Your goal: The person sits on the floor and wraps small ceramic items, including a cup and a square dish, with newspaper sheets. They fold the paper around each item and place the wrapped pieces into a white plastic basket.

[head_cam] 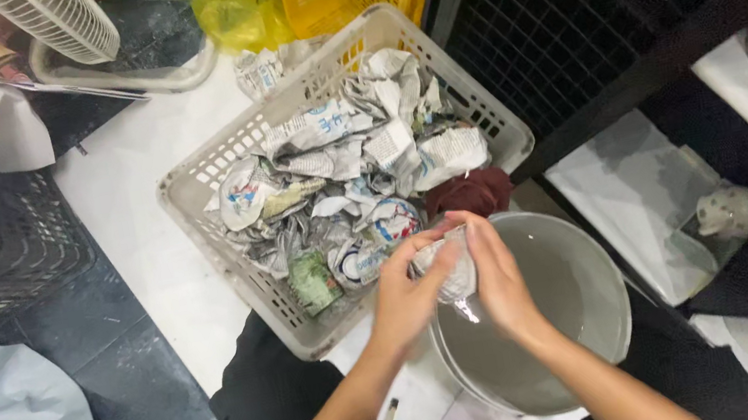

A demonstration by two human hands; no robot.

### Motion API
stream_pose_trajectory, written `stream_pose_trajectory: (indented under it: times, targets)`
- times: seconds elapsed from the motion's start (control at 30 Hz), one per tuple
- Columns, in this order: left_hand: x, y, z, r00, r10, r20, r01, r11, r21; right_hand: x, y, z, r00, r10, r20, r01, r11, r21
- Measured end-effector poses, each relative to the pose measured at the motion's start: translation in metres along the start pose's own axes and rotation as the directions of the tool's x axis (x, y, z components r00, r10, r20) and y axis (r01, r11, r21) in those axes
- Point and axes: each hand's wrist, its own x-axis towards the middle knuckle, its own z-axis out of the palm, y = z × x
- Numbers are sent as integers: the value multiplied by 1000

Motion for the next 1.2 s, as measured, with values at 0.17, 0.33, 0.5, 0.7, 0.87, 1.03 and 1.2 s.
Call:
stream_pose_trajectory:
  times: [0.17, 0.33, 0.5, 0.7, 0.87, 1.03, 1.2]
  targets:
    - [41, 22, -48, 958, -194, 210, 197, 980, 6, 50, -30, -4, 963, 122, 240, -83, 982, -167]
    - [104, 6, -72, 900, -427, -90, 431, 902, 28, 127, -65, -16, 967, 44, 252, 150, 702, -696]
    - [138, -24, -75, 769, -614, -178, 571, 785, -241, 199, -40, 18, 850, 451, 273, 287, 39, -957]
    - [146, -37, -83, 840, -500, -209, 453, 860, -236, 265, 66, 38, 693, 706, 143, 322, -126, -938]
    - [148, -48, -85, 809, -540, -230, 529, 841, -113, 302, 126, 1, 800, 538, 265, 322, -12, -947]
    - [147, -57, -83, 825, -525, -209, 519, 850, -88, 299, 123, 4, 722, 681, 123, 222, -59, -973]
    - [146, -67, -83, 810, -541, -226, 540, 839, -74, 290, 111, 9, 846, 505, 172, 221, -38, -974]
